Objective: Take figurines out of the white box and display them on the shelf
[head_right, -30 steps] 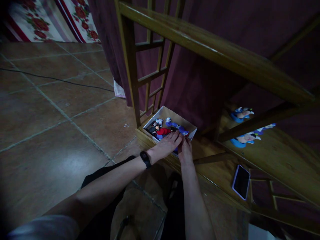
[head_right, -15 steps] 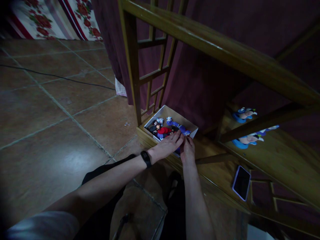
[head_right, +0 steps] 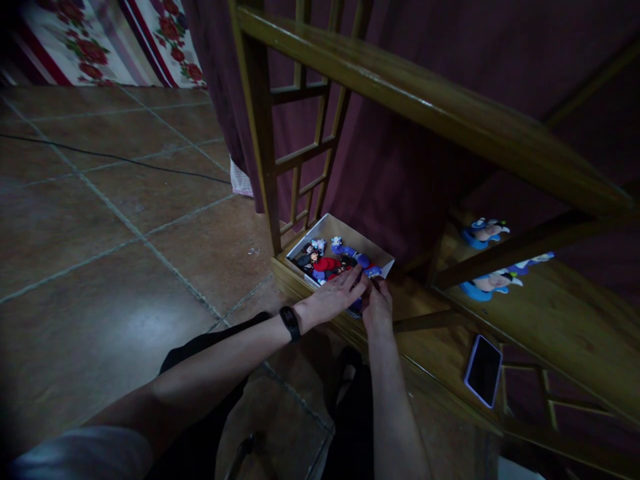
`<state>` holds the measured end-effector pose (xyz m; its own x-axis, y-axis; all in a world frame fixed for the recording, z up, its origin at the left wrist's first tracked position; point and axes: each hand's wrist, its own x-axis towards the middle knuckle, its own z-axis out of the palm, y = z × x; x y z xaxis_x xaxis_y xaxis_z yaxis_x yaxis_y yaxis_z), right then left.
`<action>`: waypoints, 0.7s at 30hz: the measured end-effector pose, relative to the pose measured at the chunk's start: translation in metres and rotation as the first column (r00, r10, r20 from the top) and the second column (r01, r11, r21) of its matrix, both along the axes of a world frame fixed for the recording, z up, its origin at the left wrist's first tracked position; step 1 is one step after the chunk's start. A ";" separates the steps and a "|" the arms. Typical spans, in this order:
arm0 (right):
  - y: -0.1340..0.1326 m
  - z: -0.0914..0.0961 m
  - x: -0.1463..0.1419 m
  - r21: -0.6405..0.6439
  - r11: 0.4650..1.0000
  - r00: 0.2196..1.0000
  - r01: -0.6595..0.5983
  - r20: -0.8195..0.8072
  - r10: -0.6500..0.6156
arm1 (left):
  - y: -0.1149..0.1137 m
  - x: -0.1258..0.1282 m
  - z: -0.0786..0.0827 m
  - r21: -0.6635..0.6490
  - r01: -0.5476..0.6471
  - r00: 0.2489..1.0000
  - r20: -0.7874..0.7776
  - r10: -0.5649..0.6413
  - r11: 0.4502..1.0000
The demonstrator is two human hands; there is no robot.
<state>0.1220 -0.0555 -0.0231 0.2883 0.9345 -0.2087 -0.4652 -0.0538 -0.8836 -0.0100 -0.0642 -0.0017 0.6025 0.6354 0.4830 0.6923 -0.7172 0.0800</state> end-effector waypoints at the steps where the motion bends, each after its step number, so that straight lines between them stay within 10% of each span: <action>1: 0.000 0.001 0.000 0.001 1.000 1.000 -0.002 -0.002 0.002 | 0.000 0.000 0.000 0.003 0.002 1.000 0.001 -0.002 1.000; 21: -0.004 0.013 0.005 0.024 0.999 0.998 -0.043 -0.052 0.045 | 0.004 0.000 0.001 -0.041 0.035 0.998 0.055 -0.032 0.999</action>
